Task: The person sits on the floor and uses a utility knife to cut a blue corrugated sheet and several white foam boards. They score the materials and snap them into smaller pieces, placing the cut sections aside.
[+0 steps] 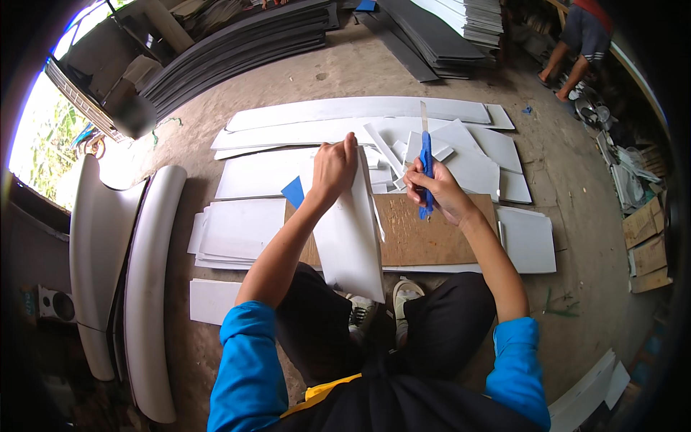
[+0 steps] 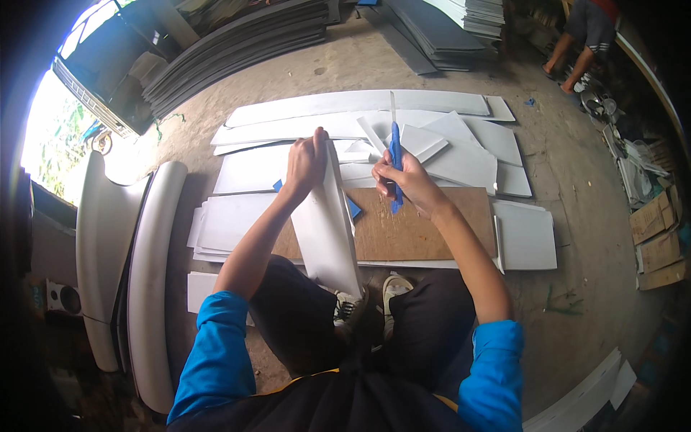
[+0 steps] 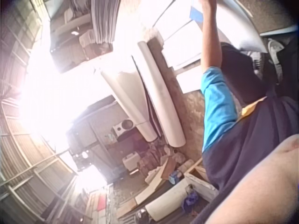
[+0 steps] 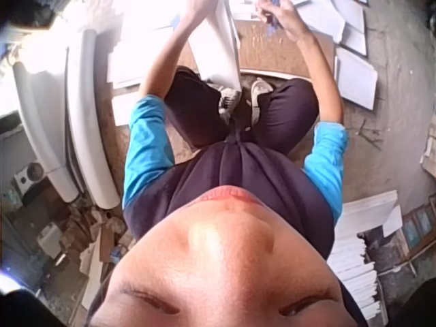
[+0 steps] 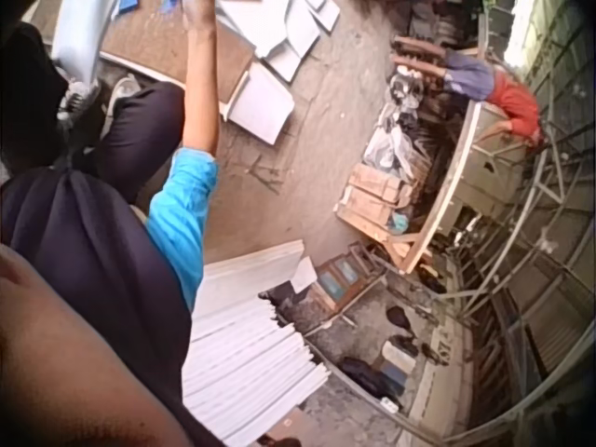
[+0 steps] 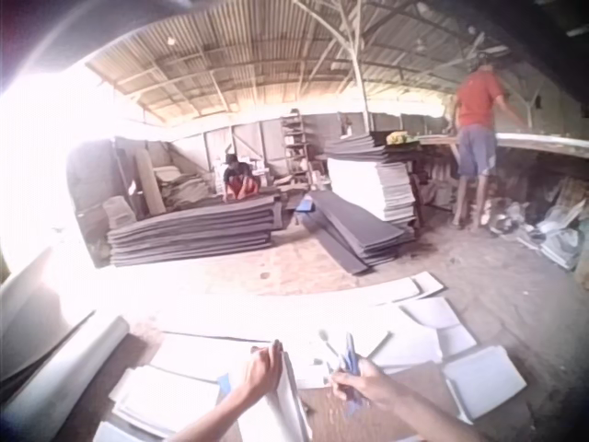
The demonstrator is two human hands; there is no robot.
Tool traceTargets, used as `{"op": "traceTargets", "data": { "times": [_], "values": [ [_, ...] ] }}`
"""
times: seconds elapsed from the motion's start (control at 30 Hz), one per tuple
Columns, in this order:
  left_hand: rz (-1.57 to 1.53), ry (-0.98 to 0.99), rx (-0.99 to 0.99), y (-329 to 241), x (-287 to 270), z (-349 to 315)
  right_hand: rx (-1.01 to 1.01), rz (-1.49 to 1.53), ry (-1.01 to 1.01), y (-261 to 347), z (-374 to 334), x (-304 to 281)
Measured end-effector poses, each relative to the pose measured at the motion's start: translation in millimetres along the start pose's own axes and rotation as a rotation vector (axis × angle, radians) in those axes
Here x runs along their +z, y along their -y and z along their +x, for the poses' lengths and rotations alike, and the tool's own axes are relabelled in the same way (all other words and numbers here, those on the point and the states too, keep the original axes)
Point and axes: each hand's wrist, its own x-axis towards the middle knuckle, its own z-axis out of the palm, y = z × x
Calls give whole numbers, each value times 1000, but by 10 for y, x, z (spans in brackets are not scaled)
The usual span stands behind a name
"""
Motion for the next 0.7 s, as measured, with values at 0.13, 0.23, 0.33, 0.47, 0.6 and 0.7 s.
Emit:
{"op": "traceTargets", "data": {
  "times": [0.13,0.23,0.33,0.47,0.6,0.7],
  "values": [
    [7,-59,140,-58,-19,15,-85,-327,-131,-215,105,-19],
    [-5,-69,202,-250,44,28,-307,-627,-190,-317,199,17],
    [-20,10,164,-331,53,-2,-297,-658,-232,-302,230,106],
    [-53,120,311,-361,7,-35,-323,-577,-369,-232,188,-4],
    [-125,244,226,-316,-55,-68,-476,-987,-484,-118,85,-54],
    [-152,170,195,-296,-132,-45,-395,-1024,-566,152,-24,-38]
  ]
}}
